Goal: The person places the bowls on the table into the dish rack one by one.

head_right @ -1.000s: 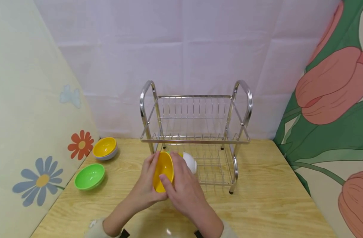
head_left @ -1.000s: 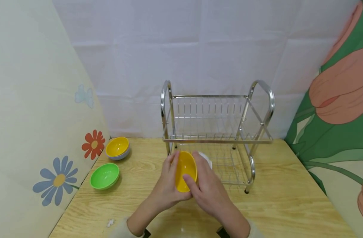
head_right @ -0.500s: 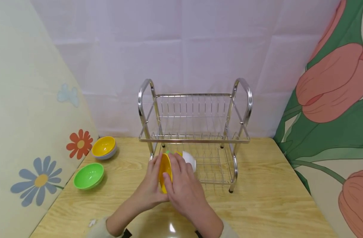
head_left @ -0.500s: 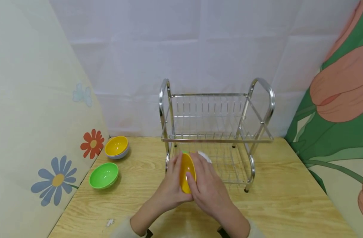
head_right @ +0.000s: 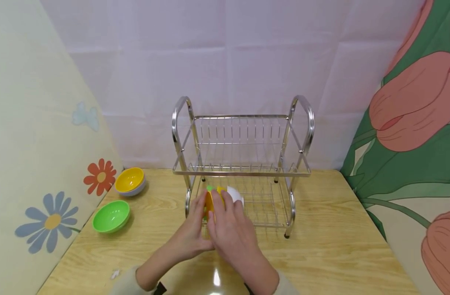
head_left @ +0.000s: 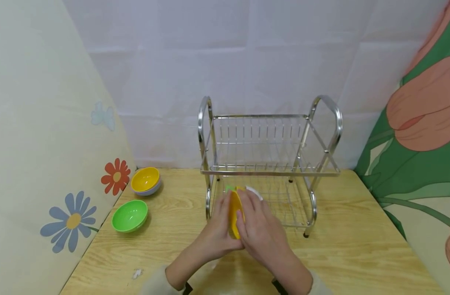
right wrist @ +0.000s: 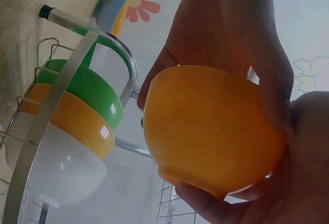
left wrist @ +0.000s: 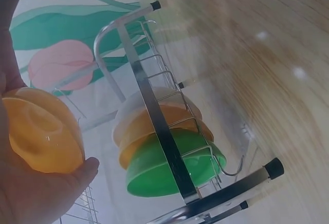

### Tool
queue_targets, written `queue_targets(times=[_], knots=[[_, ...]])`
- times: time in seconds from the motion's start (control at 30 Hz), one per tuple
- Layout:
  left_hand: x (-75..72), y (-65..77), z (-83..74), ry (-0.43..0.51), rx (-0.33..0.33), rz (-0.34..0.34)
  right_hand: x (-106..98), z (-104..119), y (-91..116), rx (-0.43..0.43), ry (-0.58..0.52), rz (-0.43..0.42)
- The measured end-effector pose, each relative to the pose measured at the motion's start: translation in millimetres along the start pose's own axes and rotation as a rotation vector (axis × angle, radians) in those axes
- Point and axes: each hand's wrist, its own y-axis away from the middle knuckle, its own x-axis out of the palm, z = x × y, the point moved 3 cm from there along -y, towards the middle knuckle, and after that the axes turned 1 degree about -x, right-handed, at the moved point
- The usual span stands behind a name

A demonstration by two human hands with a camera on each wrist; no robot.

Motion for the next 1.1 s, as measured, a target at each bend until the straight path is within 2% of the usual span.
queue_targets(times=[0.17, 0.37, 0.67, 0.87, 1.1], knots=[[-0.5, -0.3, 3.3, -0.028, 0.008, 0.018, -2, -4, -1, -0.009, 0.041, -0.007], [-3.7, 0.9, 7.1, -0.080, 0.018, 0.030, -4, -9, -1, 0.022, 0.073, 0.049], [-14.8, 7.4, 11.9, -0.132, -0.008, 0.047, -7, -18, 1, 0.078, 0.047, 0.089], [-23.6, 11.0, 16.8, -0.155, 0.002, 0.028, -9, -23, 2, 0.109, 0.042, 0.111], [-35.6, 15.6, 23.8, -0.185, -0.018, 0.010, -12, -30, 3, 0.150, 0.031, 0.120]])
